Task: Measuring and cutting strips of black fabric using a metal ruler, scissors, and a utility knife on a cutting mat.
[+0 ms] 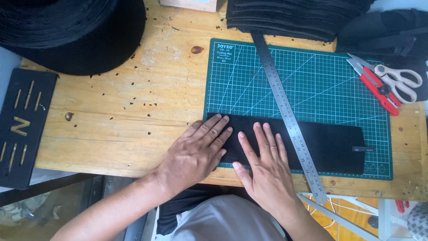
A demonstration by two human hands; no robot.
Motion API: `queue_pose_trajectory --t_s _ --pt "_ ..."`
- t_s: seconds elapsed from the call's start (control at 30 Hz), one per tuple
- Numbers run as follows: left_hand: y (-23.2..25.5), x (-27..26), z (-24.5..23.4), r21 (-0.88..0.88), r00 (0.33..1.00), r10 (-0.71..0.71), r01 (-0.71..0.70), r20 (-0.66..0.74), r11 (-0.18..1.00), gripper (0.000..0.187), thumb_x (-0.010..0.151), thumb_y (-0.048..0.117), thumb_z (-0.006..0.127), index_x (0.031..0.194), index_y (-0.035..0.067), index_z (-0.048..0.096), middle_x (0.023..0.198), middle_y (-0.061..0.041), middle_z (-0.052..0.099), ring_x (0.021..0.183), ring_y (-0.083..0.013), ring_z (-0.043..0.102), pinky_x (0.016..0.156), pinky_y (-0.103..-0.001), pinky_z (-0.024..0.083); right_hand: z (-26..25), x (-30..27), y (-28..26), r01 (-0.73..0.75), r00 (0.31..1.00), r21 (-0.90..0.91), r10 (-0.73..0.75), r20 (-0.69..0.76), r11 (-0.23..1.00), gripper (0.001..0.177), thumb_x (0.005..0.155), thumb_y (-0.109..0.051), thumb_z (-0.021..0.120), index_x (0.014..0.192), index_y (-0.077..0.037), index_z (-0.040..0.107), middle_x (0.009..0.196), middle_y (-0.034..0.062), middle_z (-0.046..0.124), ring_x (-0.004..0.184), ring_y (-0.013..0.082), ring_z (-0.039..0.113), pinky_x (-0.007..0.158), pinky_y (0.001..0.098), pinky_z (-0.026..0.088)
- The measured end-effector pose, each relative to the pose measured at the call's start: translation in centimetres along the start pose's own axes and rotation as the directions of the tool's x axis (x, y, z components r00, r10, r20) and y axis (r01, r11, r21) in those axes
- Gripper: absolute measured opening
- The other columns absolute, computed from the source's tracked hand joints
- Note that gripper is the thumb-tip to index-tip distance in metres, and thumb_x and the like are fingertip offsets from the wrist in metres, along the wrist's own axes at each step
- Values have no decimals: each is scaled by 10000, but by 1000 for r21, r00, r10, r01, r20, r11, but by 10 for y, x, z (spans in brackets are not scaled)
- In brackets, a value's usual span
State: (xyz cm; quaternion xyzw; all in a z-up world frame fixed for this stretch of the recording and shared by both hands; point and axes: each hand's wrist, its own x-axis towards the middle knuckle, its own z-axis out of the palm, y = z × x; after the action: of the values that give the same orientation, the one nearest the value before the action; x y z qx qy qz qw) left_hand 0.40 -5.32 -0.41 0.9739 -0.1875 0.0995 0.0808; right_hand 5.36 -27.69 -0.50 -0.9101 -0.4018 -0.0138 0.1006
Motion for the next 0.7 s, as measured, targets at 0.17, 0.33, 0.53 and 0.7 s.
queue_pose_trajectory --t_s 0.17,0.33,0.53,0.7 --pt "-27 1 -10 -162 997 62 -53 53 985 552 1075 391 435 1517 66 491 1628 -117 417 1553 -264 286 1270 -440 178 -1 0 0 3 1000 9 -3 3 1000 681 1023 -489 452 1621 -191 317 1686 225 247 1583 384 187 1274 536 154" --pt "-50 1 -12 -269 983 126 -86 133 959 595 1077 449 402 1535 72 447 1653 -75 364 1564 -203 229 1278 -412 101 -4 0 -1 -2 1000 27 2 22 1000 672 1034 -489 430 1619 -177 320 1686 226 243 1582 384 181 1274 535 148" --pt "-61 4 -10 -344 959 178 -94 222 934 636 1048 469 462 1562 100 401 1667 -58 329 1564 -208 211 1251 -399 113 -6 0 0 -21 997 70 16 73 997 650 1052 -457 381 1638 -202 262 1710 200 172 1597 351 103 1282 511 77" --pt "-65 3 -2 -315 960 200 -132 197 940 653 1056 523 412 1568 119 409 1683 -48 302 1569 -195 204 1245 -404 123 -6 3 -6 -88 996 118 86 15 989 564 1046 -421 436 1569 -208 428 1675 188 300 1580 358 201 1270 545 157"
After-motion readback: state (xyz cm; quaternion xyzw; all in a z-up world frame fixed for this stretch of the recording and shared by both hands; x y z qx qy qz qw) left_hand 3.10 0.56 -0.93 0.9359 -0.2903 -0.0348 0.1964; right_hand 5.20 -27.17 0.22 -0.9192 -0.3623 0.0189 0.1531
